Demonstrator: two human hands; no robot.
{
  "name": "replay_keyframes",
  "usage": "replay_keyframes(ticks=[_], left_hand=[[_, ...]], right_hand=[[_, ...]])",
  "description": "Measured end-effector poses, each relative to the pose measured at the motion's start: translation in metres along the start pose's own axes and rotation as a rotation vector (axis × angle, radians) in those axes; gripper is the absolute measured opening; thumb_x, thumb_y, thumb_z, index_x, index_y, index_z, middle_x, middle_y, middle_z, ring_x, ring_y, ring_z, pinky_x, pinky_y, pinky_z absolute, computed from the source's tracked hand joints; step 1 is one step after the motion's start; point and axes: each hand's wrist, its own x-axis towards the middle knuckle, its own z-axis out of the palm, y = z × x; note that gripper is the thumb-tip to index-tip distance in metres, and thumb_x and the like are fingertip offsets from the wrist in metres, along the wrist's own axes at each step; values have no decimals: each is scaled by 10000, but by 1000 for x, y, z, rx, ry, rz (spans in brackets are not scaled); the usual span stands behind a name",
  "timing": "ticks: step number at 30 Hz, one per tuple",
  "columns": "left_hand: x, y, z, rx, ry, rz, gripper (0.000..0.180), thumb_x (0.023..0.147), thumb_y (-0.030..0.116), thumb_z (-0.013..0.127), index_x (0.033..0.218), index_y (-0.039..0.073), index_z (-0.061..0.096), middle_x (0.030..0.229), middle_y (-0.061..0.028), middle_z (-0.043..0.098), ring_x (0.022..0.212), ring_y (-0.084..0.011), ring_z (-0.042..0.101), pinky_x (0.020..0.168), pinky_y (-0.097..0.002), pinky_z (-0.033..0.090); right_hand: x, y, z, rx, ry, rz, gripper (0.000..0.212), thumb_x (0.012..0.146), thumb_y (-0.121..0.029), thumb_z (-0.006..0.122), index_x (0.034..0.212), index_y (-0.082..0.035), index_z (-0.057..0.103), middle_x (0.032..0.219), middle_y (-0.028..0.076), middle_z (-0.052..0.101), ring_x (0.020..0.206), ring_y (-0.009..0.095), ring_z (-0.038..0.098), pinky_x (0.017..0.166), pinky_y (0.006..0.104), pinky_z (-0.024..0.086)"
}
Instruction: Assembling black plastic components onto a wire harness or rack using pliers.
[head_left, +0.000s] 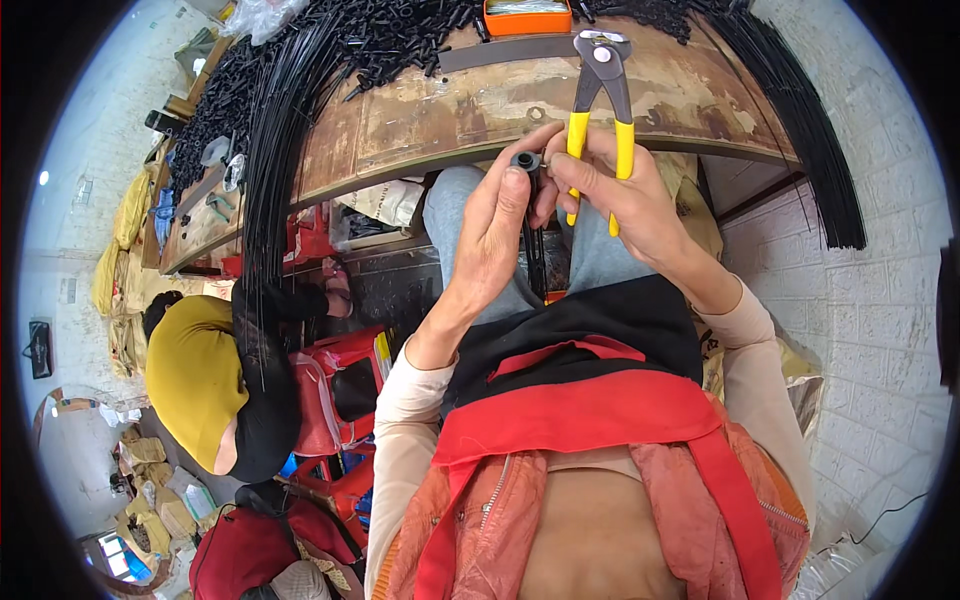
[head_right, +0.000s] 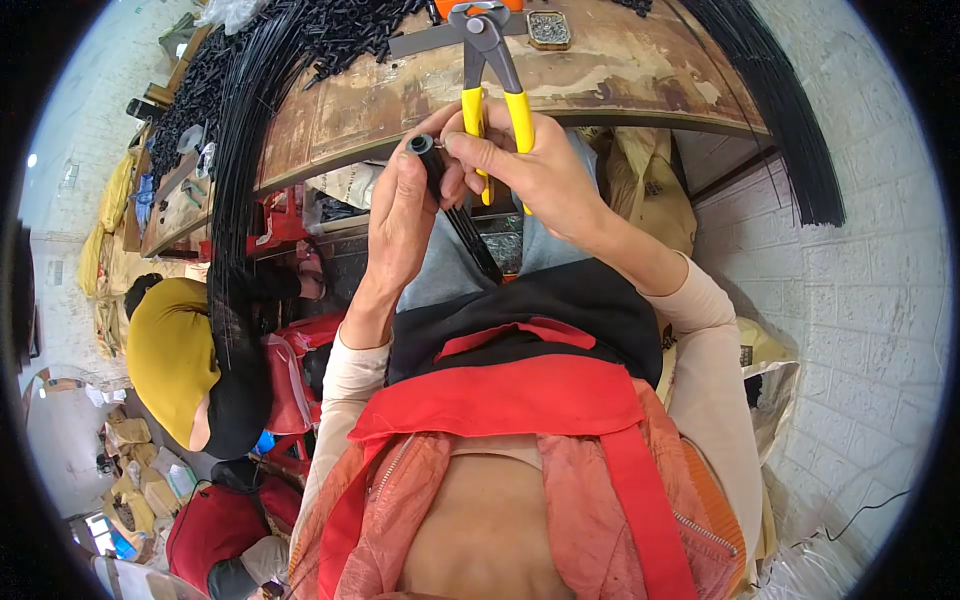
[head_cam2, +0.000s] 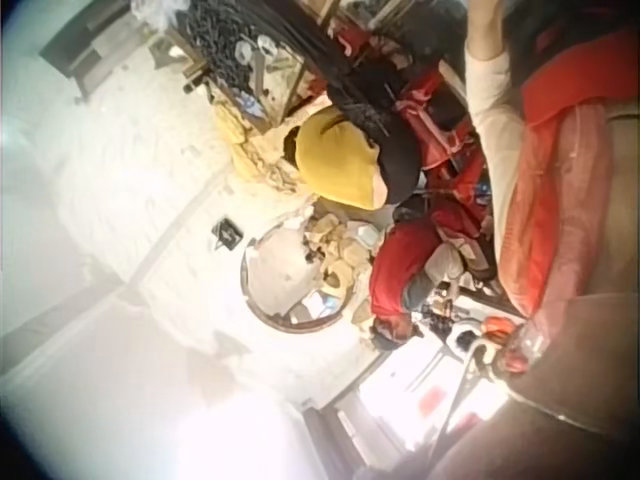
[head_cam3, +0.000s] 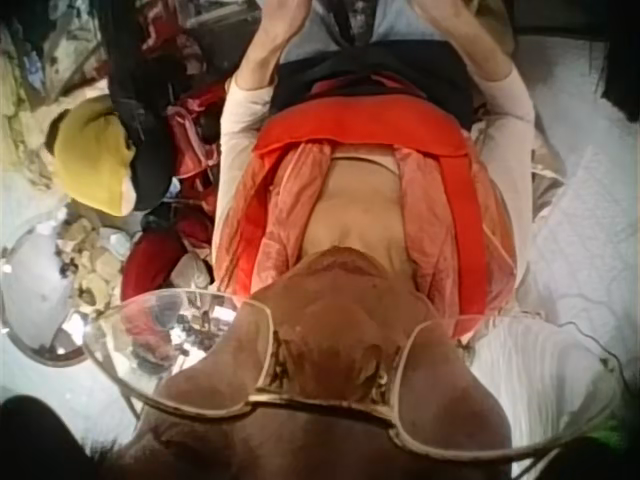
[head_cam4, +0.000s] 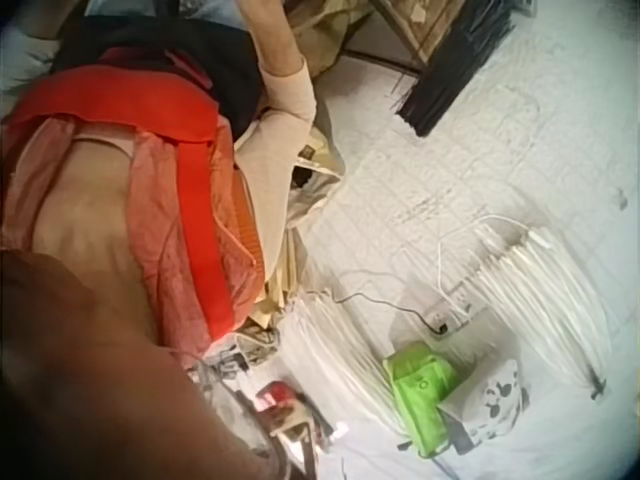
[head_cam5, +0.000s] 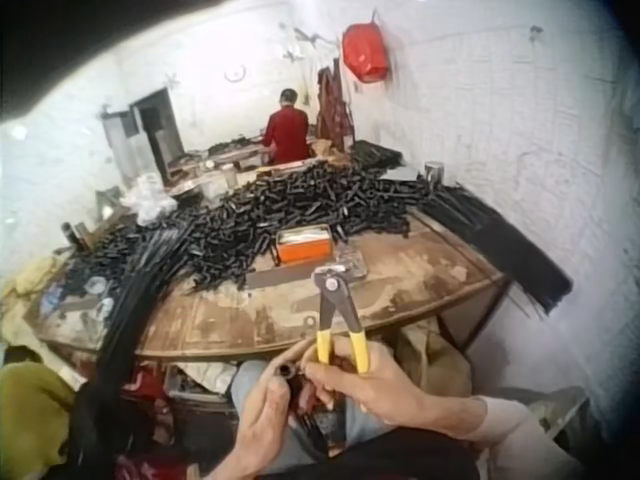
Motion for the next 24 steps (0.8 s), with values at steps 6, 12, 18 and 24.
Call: replay_keyframes(ticks=[6,12,18,24], left_hand=[[-1,3,0,14,29,-13,525,1049,383,367,1387,-15,427,765,17,453,697,-68,380,623,-208,322],[-2,2,-1,36,43,-1,516,1050,372,372,1387,-14,429,768,13,456,700,-67,381,626,-208,332],[-1,3,0,47,61,-5,515,1046,372,386,1392,-7,430,757,18,448,699,-67,383,623,-204,329],[2,-3,-6,-57,-10,-21,554,1046,394,368,1426,-8,384,746,20,431,691,-68,376,621,-204,321]], right_hand=[[-1,-1,7,-93,60,-38,205,951,-203,613,1000,-5,591,815,23,579,704,97,530,639,233,426],[0,5,15,-124,131,-148,163,950,-131,609,1031,8,580,819,24,590,710,86,532,652,233,430],[2,2,10,-110,97,-74,145,928,-81,631,1028,10,581,870,33,594,742,88,548,661,237,438],[6,4,9,-32,58,-129,160,906,-86,660,1010,7,580,882,30,586,743,89,542,673,236,444]])
